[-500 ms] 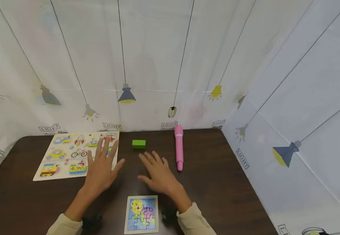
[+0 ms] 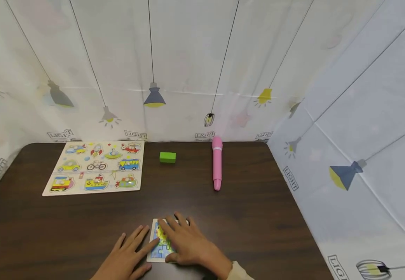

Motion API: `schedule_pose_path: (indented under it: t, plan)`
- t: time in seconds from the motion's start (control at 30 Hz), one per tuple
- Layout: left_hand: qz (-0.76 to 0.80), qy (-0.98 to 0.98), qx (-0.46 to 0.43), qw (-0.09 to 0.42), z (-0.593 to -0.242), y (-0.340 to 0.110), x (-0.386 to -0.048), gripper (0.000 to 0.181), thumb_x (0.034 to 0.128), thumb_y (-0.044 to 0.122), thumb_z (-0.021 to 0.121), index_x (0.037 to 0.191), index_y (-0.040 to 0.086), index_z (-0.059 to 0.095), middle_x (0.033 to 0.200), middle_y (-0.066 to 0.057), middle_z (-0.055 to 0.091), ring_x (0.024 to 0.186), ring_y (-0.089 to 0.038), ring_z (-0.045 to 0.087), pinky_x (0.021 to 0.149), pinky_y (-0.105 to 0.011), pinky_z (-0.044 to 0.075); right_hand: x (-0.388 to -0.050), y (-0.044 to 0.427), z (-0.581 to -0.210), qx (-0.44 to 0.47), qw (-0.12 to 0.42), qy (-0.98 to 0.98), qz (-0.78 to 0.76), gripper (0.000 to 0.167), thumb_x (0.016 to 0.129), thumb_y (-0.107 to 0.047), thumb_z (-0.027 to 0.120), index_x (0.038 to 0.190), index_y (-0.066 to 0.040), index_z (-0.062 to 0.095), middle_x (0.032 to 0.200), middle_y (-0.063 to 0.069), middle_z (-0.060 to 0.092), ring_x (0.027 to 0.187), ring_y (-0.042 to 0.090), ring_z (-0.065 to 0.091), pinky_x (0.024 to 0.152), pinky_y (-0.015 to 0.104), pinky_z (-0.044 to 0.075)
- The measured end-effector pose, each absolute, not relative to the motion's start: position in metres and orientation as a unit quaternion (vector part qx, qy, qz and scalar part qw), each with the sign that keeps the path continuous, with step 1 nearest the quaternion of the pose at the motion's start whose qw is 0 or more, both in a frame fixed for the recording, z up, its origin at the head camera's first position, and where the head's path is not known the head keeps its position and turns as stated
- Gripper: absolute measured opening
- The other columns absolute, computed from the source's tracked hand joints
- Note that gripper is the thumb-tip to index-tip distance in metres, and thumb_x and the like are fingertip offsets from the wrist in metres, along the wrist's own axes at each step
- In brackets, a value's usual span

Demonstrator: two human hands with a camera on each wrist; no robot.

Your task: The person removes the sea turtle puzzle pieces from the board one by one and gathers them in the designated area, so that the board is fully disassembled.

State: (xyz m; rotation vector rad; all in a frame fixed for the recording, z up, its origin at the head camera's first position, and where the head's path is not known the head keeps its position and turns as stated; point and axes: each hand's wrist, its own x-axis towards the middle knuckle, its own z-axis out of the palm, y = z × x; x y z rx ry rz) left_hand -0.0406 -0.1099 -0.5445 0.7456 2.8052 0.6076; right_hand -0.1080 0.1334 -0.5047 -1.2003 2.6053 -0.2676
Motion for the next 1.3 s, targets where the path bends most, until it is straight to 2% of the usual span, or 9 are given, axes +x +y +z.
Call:
schedule_pose_path:
  t: [0.13, 0.27, 0.37, 0.47, 0.6, 0.73, 0.9, 1.07, 1.3]
  plan:
    - [0.196, 0.942, 0.262, 0.069, -0.548, -0.112, -0.041, 0.065, 0.0999, 0.06, 0.052, 0.158, 0.034, 0.04, 0.166, -0.019, 0.026, 0.152, -0.043, 0.022, 0.108, -0.079, 0.022, -0.114, 0.13, -0.501, -0.432, 0.13, 0.887, -0.095, 0.093, 0.089, -0.053, 0.076, 0.162, -0.021, 0.029, 0.162, 0.005, 0.038, 0.148, 0.04, 0.032, 0.106, 0.067, 0.04]
    - [0.173, 0.946, 0.273, 0.033, -0.552, -0.112, -0.043, 0.07, 0.0981, 0.063, 0.053, 0.16, 0.035, 0.034, 0.166, -0.021, 0.023, 0.152, -0.044, 0.02, 0.107, -0.08, 0.022, -0.129, 0.124, -0.493, -0.454, 0.116, 0.878, -0.095, 0.07, 0.095, -0.043, 0.072, 0.155, -0.021, 0.044, 0.158, 0.006, 0.044, 0.144, 0.034, 0.039, 0.103, 0.065, 0.044]
    - [0.16, 0.947, 0.277, 0.033, -0.555, -0.112, -0.045, 0.069, 0.0984, 0.065, 0.05, 0.16, 0.039, 0.032, 0.168, -0.021, 0.019, 0.153, -0.043, 0.018, 0.108, -0.081, 0.021, -0.144, 0.118, -0.488, -0.489, 0.111, 0.86, -0.097, 0.052, 0.101, -0.031, 0.068, 0.15, -0.022, 0.054, 0.155, 0.008, 0.047, 0.141, 0.029, 0.042, 0.104, 0.058, 0.047]
    - [0.151, 0.947, 0.28, 0.043, -0.557, -0.112, -0.046, 0.063, 0.1002, 0.064, 0.047, 0.158, 0.044, 0.034, 0.169, -0.02, 0.016, 0.154, -0.042, 0.016, 0.109, -0.081, 0.019, -0.156, 0.113, -0.489, -0.543, 0.117, 0.826, -0.099, 0.042, 0.103, -0.019, 0.064, 0.145, -0.023, 0.06, 0.147, 0.008, 0.053, 0.132, 0.023, 0.051, 0.102, 0.044, 0.051]
    - [0.151, 0.947, 0.281, 0.049, -0.557, -0.113, -0.047, 0.056, 0.1025, 0.061, 0.045, 0.156, 0.045, 0.039, 0.169, -0.019, 0.016, 0.154, -0.042, 0.015, 0.11, -0.08, 0.016, -0.165, 0.108, -0.493, -0.586, 0.124, 0.795, -0.09, 0.041, 0.101, -0.009, 0.062, 0.139, -0.023, 0.065, 0.133, 0.004, 0.06, 0.113, 0.014, 0.055, 0.093, 0.026, 0.051]
    - [0.155, 0.945, 0.281, 0.067, -0.555, -0.112, -0.047, 0.054, 0.1031, 0.061, 0.043, 0.155, 0.047, 0.038, 0.169, -0.02, 0.016, 0.154, -0.043, 0.013, 0.111, -0.08, 0.014, -0.17, 0.106, -0.497, -0.596, 0.13, 0.789, -0.075, 0.04, 0.1, -0.01, 0.064, 0.137, -0.023, 0.068, 0.126, 0.001, 0.059, 0.102, 0.009, 0.051, 0.082, 0.017, 0.045]
    - [0.147, 0.946, 0.276, 0.081, -0.55, -0.109, -0.047, 0.053, 0.1031, 0.059, 0.045, 0.155, 0.048, 0.039, 0.168, -0.02, 0.017, 0.154, -0.043, 0.014, 0.11, -0.08, 0.015, -0.174, 0.104, -0.494, -0.609, 0.135, 0.779, -0.062, 0.038, 0.1, -0.009, 0.063, 0.136, -0.022, 0.069, 0.121, 0.0, 0.06, 0.099, 0.007, 0.05, 0.076, 0.014, 0.042]
    - [0.148, 0.945, 0.282, 0.074, -0.55, -0.109, -0.047, 0.054, 0.1024, 0.057, 0.049, 0.155, 0.046, 0.041, 0.167, -0.02, 0.02, 0.153, -0.044, 0.017, 0.109, -0.081, 0.017, -0.178, 0.098, -0.492, -0.628, 0.127, 0.766, -0.048, 0.034, 0.101, -0.01, 0.062, 0.13, -0.024, 0.071, 0.115, -0.001, 0.06, 0.092, 0.006, 0.05, 0.07, 0.013, 0.04]
    - [0.156, 0.943, 0.283, 0.082, -0.552, -0.111, -0.048, 0.055, 0.1017, 0.059, 0.048, 0.155, 0.044, 0.042, 0.167, -0.021, 0.021, 0.153, -0.046, 0.017, 0.109, -0.082, 0.015, -0.181, 0.093, -0.495, -0.632, 0.14, 0.762, -0.018, 0.04, 0.104, -0.02, 0.062, 0.143, -0.029, 0.062, 0.121, -0.001, 0.059, 0.094, 0.005, 0.051, 0.067, 0.012, 0.04]
